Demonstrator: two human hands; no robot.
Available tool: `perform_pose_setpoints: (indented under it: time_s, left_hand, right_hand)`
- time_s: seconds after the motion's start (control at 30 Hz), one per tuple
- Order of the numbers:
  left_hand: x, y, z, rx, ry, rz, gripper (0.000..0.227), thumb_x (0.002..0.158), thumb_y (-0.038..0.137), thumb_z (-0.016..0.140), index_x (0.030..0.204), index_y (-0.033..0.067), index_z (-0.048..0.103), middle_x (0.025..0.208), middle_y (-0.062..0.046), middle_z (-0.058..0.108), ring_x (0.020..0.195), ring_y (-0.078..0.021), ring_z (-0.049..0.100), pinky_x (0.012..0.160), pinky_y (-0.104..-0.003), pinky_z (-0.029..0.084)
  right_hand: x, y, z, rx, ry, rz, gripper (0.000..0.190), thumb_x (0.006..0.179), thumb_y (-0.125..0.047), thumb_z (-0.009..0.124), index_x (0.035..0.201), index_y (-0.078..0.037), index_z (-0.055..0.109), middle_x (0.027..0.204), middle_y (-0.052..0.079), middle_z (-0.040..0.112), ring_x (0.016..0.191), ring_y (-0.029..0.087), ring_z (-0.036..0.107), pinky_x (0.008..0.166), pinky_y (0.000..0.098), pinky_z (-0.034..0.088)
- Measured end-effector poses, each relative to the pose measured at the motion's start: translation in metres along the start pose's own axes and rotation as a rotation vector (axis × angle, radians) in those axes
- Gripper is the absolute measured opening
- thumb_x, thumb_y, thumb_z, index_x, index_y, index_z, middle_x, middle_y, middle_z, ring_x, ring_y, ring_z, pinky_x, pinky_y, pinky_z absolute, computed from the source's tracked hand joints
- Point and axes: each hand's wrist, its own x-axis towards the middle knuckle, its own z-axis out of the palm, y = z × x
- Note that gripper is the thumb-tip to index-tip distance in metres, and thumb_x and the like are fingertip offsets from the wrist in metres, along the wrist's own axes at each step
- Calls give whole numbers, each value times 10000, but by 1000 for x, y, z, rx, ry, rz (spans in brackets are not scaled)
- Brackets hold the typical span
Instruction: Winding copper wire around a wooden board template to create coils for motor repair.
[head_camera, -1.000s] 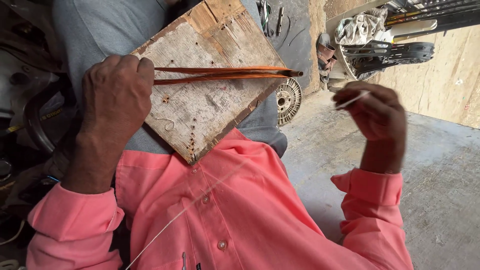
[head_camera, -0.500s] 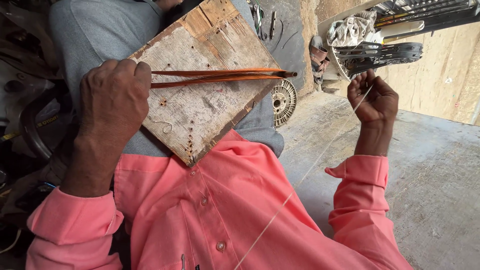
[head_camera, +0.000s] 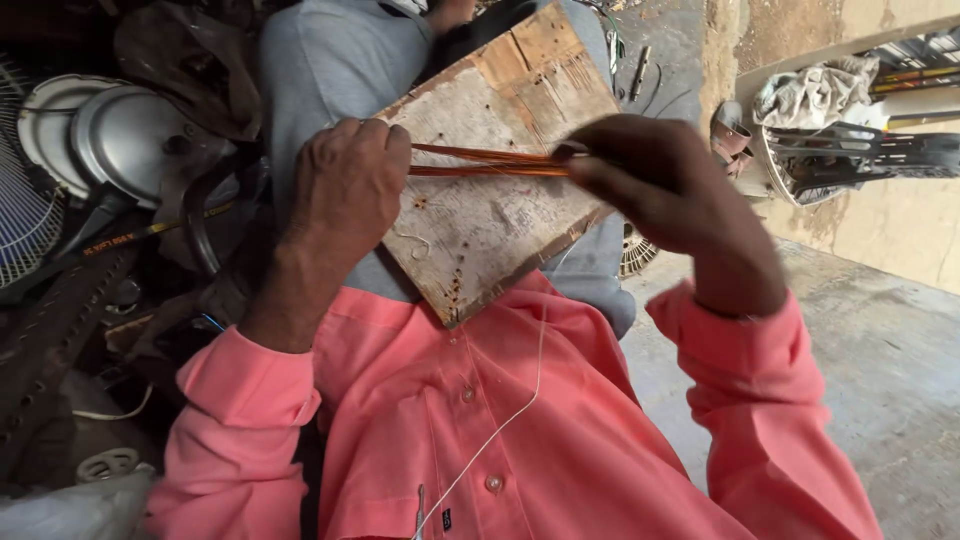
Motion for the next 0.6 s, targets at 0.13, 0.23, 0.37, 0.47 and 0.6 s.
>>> perform_pose_setpoints:
  time_s: [0.13, 0.23, 0.37, 0.47, 0.6]
  left_hand:
    - [-3, -5, 12, -10, 10, -17, 87, 929, 51, 590, 872, 16, 645, 814, -137, 657, 736, -258, 665, 637, -400, 546]
    - [-5, -6, 18, -26, 16, -8, 103, 946, 42, 588, 913, -17, 666, 806, -150, 657, 702, -220, 656, 594, -361, 535]
    - [-5, -2, 11, -53, -7, -8, 135, 924, 33, 597, 798, -5, 627, 779, -146, 632, 713, -221, 651, 593, -367, 530]
    - [-3, -1, 6, -37, -1, 9, 152, 898, 39, 606, 746, 20, 607, 777, -133, 617, 746, -232, 649, 629, -378, 538]
    - [-4, 2, 1, -19, 19, 13, 115, 880, 49, 611, 765, 42, 608, 810, -119, 612, 801, -244, 652, 676, -385, 548]
  right_hand:
    - [58, -24, 24, -97, -175, -108, 315, 1039, -301, 668, 1118, 2, 705, 826, 11, 682, 741, 55, 576, 616, 246, 485]
    - [88, -25, 30, -431, -134, -147, 297, 1058, -303, 684, 1020, -12, 730, 661, 125, 597, 572, 168, 504, 548, 341, 402]
    - [117, -10, 48, -694, 50, -570, 121, 1023, -144, 671, 1015, -54, 751, 831, 136, 693, 680, 270, 654, 615, 401, 501]
    - [138, 10, 64, -952, 185, -639, 96, 985, -128, 690, 958, -66, 760, 797, 152, 676, 662, 337, 658, 574, 445, 502]
    - [154, 30, 77, -966, -177, -653, 95, 874, -150, 697, 841, -76, 745, 748, 152, 676, 698, 372, 676, 608, 468, 531]
